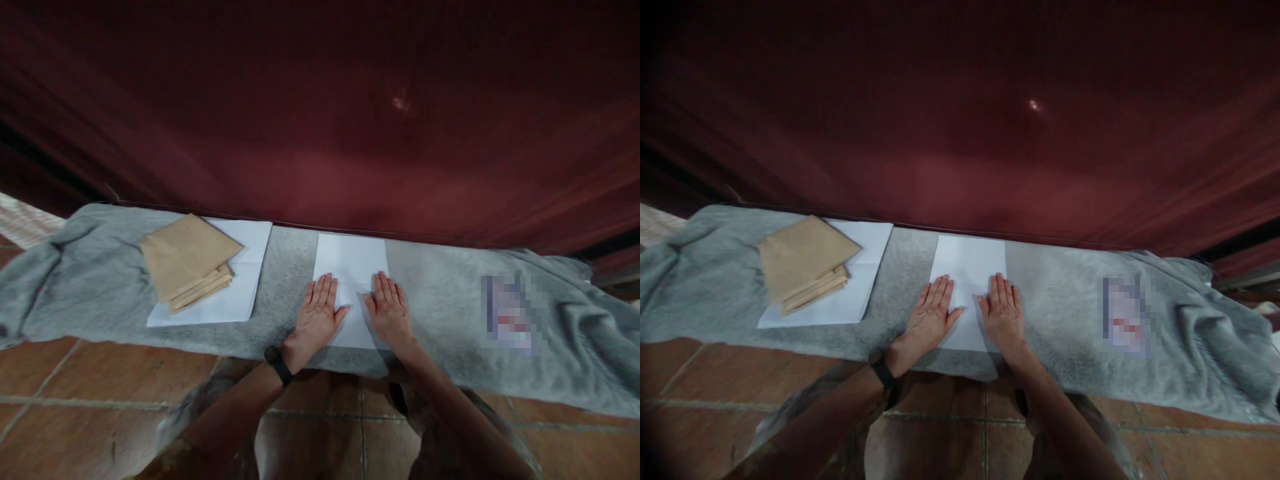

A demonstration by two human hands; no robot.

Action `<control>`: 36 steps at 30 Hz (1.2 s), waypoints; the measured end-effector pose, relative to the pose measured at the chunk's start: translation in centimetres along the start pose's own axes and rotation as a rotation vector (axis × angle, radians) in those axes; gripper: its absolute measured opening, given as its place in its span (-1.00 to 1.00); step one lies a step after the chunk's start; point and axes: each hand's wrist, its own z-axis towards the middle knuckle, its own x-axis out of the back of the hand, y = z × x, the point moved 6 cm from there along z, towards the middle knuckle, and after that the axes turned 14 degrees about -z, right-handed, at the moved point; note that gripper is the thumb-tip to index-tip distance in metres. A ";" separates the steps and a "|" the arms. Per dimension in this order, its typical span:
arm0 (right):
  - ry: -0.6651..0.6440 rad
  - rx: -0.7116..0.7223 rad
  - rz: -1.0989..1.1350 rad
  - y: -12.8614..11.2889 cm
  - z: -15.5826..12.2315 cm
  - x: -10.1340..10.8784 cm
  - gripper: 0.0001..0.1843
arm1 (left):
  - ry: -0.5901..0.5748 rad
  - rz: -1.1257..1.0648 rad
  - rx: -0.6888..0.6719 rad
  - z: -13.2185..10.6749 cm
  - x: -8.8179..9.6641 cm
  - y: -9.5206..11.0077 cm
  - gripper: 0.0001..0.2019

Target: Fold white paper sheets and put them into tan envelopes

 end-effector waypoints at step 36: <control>0.029 0.124 -0.018 0.3 -1.1 0.0 -0.35 | -0.116 0.015 -0.212 0.3 -0.6 2.3 -0.38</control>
